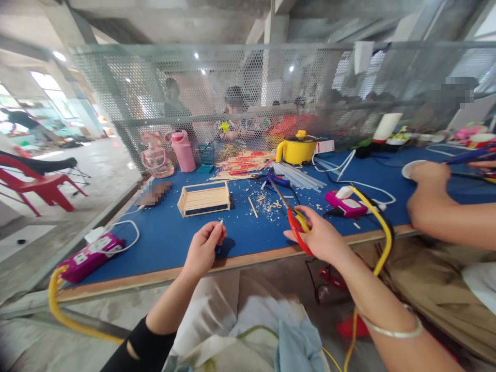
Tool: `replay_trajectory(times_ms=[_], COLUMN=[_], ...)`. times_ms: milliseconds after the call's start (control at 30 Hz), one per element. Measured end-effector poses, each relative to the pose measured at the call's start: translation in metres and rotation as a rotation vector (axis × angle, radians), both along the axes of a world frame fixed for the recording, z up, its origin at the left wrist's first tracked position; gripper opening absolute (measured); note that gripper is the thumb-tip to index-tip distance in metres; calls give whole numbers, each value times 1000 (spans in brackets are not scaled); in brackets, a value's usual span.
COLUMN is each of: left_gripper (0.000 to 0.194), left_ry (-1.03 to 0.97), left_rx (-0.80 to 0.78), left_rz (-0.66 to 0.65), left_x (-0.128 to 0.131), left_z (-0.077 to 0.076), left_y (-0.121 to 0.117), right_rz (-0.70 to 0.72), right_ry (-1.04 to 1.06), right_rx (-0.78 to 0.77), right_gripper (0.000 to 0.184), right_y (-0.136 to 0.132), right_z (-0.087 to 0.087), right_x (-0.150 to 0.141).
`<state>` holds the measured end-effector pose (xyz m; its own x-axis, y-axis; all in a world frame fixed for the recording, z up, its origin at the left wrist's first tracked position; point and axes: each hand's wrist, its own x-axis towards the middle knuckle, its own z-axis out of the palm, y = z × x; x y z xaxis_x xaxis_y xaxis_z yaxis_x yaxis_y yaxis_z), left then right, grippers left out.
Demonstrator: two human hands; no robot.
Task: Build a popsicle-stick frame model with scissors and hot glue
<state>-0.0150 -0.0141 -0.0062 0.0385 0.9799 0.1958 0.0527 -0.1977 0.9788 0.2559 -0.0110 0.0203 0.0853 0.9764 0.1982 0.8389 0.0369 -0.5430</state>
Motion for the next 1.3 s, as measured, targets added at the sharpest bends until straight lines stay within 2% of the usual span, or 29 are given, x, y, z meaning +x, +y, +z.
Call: replay_trajectory(times_ms=[100,167,333,500,700,800,967,1100,1300], left_gripper=[34,33,32,31,28,27,24,24,25], left_ry=[-115,-160,-146,-10,34,82,156,198,232], left_rx=[3,16,68,98,159,223,297,293,302], left_rz=[-60,-105,-142,-172,-233,-244,-263,-290,-336], left_x=[7,11,13,7,3,2,2,2,10], left_z=[7,13,22,23,24,26,29,27,16], left_y=[-8,-14,-25,-29,-30,-31,-33,-34,-39], right_rz=[124,252,383,429,479,489,393,394,410], right_ry=[380,488,351,276,252,245,181,219,391], right_rx=[16,-3,35,4,48,45,52,52,-5], right_gripper=[43,48,57,63,64,55,33,33,28], right_y=[-35,-52,-67,-68,-67,-68,-71,-71,-72], right_z=[-3,-5,-4,2,-1,0,1,-9,-23], right_x=[-31,-54,-89,-92,-89,-91,-96,-95,-93])
